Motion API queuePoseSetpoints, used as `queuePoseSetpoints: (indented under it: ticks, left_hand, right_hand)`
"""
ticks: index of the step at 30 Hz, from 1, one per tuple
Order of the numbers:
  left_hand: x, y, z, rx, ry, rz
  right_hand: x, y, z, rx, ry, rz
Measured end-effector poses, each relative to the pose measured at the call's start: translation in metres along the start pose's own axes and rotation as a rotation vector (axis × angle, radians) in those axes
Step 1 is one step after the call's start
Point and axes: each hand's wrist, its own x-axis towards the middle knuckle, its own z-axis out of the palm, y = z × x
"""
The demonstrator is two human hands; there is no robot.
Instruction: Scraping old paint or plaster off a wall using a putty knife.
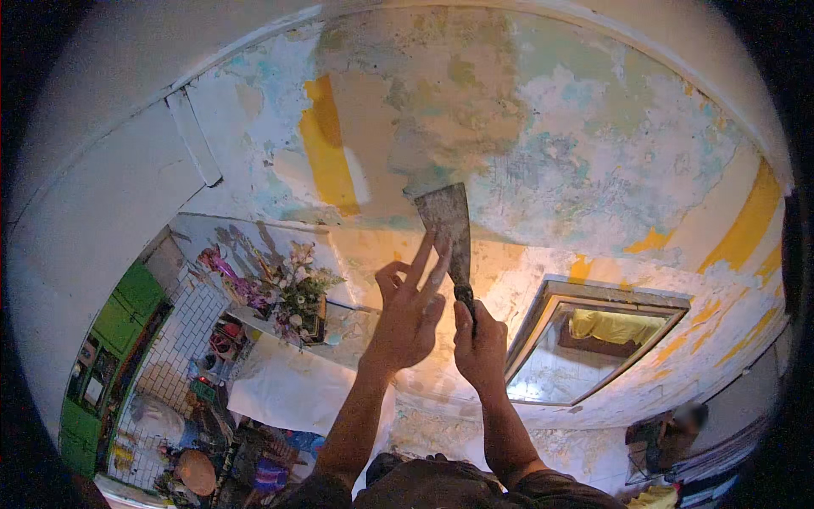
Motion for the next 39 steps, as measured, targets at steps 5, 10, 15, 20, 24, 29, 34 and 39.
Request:
queuePoseSetpoints:
  ticks: [5,10,15,20,24,29,34,39]
  left_hand:
    - [0.009,-0.001,0.0,-0.044,0.08,-0.065]
    - [0.001,-0.002,-0.011,-0.004,0.058,-0.037]
    - [-0.001,0.006,-0.002,-0.05,-0.036,-0.06]
    - [0.005,0.001,-0.004,-0.001,0.125,-0.084]
    - [0.002,0.004,-0.007,-0.051,0.022,0.037]
    - [0.003,0.006,-0.007,-0.036,0.08,-0.046]
    - [0.003,0.009,-0.009,-0.047,-0.025,-0.082]
    - [0.005,0.007,-0.005,-0.04,0.074,-0.126]
  right_hand:
    - [0.015,-0.008,0.012,0.031,0.046,-0.162]
    - [0.004,-0.007,0.01,0.03,0.044,-0.127]
    - [0.0,-0.003,0.006,0.041,0.054,-0.033]
    - [0.01,-0.005,0.01,0.118,0.021,-0.181]
    - [0.001,-0.005,0.006,0.032,0.02,0.074]
    - [-0.002,-0.001,0.004,0.076,0.035,-0.069]
    - [0.002,-0.001,0.002,0.087,0.037,-0.096]
    - [0.004,-0.006,0.0,0.064,0.049,-0.192]
